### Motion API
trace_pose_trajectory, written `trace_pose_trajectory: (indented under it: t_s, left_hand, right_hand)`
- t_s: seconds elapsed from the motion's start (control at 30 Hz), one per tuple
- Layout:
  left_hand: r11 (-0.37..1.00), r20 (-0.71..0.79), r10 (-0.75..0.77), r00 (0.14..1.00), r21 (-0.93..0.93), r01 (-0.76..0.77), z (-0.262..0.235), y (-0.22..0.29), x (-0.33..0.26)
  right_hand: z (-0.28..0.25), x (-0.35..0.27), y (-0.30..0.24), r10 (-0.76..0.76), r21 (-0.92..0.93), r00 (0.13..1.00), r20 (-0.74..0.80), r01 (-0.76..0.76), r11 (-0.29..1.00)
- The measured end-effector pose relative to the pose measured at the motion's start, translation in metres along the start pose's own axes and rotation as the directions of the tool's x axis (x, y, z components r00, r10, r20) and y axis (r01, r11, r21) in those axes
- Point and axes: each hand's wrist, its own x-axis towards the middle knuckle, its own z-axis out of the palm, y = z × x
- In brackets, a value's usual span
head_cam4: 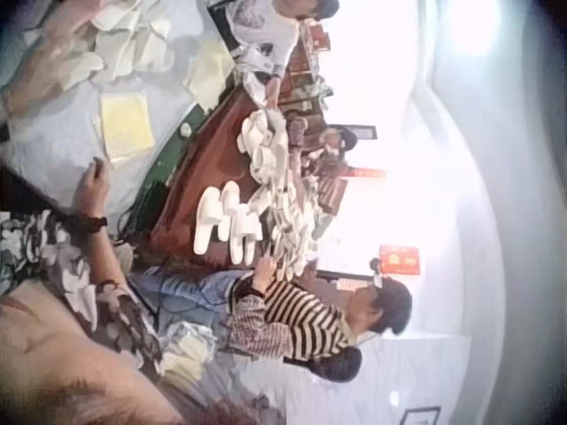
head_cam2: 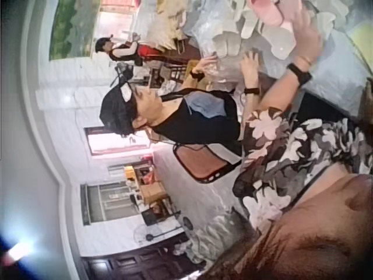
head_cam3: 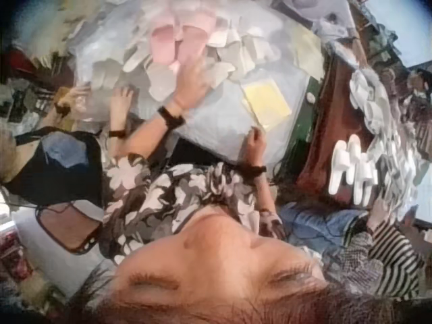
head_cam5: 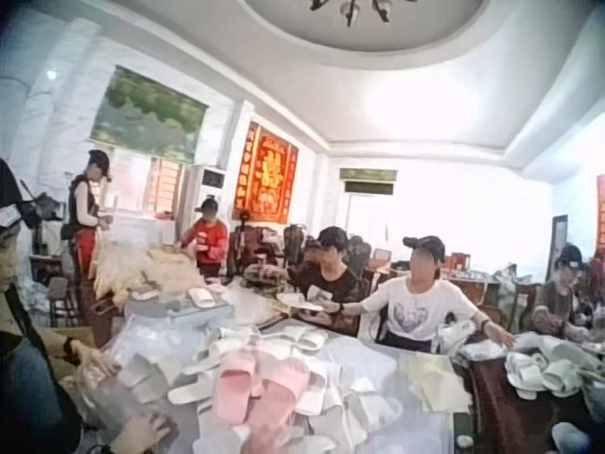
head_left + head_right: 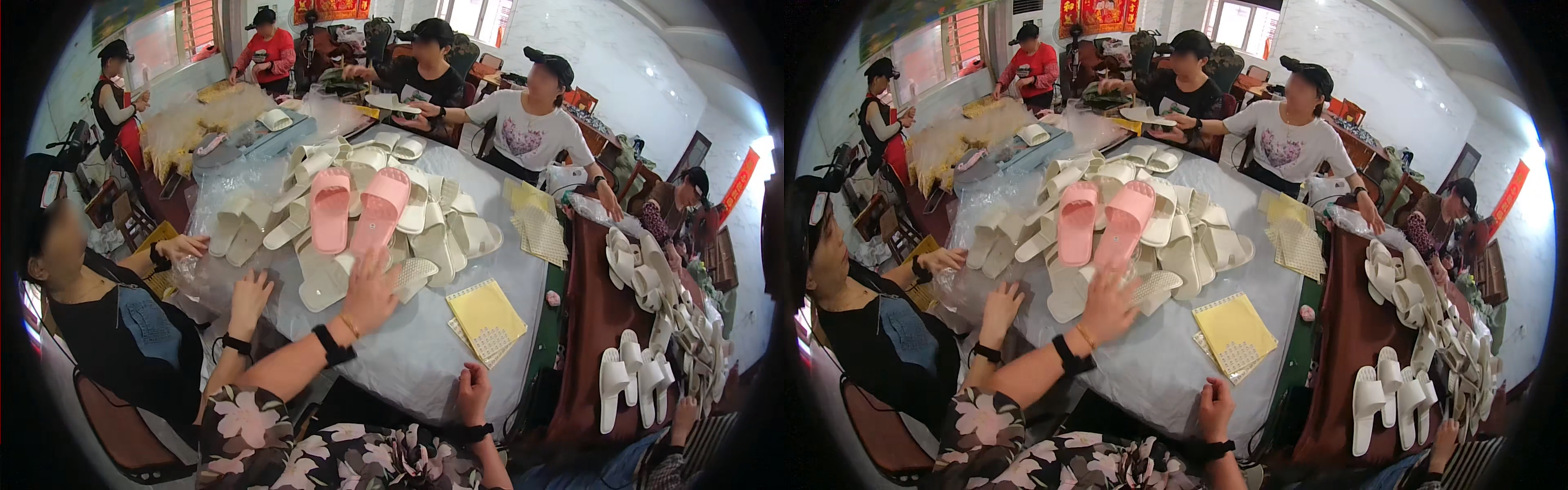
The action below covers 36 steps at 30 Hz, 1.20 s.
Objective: Manually assembling and inspecting indoor slippers at a manufacturing table.
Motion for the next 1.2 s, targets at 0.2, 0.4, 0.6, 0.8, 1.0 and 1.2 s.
trace_pose_trajectory:
  t_s: [0.2, 0.4, 0.6, 0.8, 1.0, 1.2]
  left_hand:
    - [0.983, 0.117, 0.093, 0.989, 0.148, -0.110, 0.044, 0.007, -0.057]
    - [0.919, -0.010, -0.080, 0.997, 0.386, 0.078, 0.058, -0.048, -0.026]
    - [0.921, -0.048, -0.165, 0.985, 0.349, 0.171, 0.044, -0.092, 0.001]
    - [0.912, 0.031, -0.253, 0.967, 0.341, 0.227, 0.044, -0.102, 0.007]
    - [0.877, -0.019, -0.215, 0.976, 0.436, 0.202, 0.066, -0.109, 0.035]
    - [0.877, -0.053, -0.194, 0.980, 0.439, 0.197, 0.069, -0.117, 0.012]
  right_hand:
    - [0.004, 0.000, 0.000, -0.012, 0.027, 0.999, 0.032, 0.011, 1.000]
    - [0.004, 0.002, -0.003, 0.032, 0.014, 0.999, 0.036, -0.032, 0.999]
    - [0.002, 0.001, -0.004, -0.006, -0.049, 1.000, 0.028, 0.007, 0.999]
    - [0.005, -0.004, -0.005, -0.018, -0.048, 0.999, 0.029, 0.019, 0.999]
    - [-0.009, -0.008, -0.010, -0.027, -0.172, 1.000, -0.001, 0.027, 0.985]
    - [-0.023, 0.018, -0.007, 0.131, 0.015, 0.974, 0.183, -0.137, 0.991]
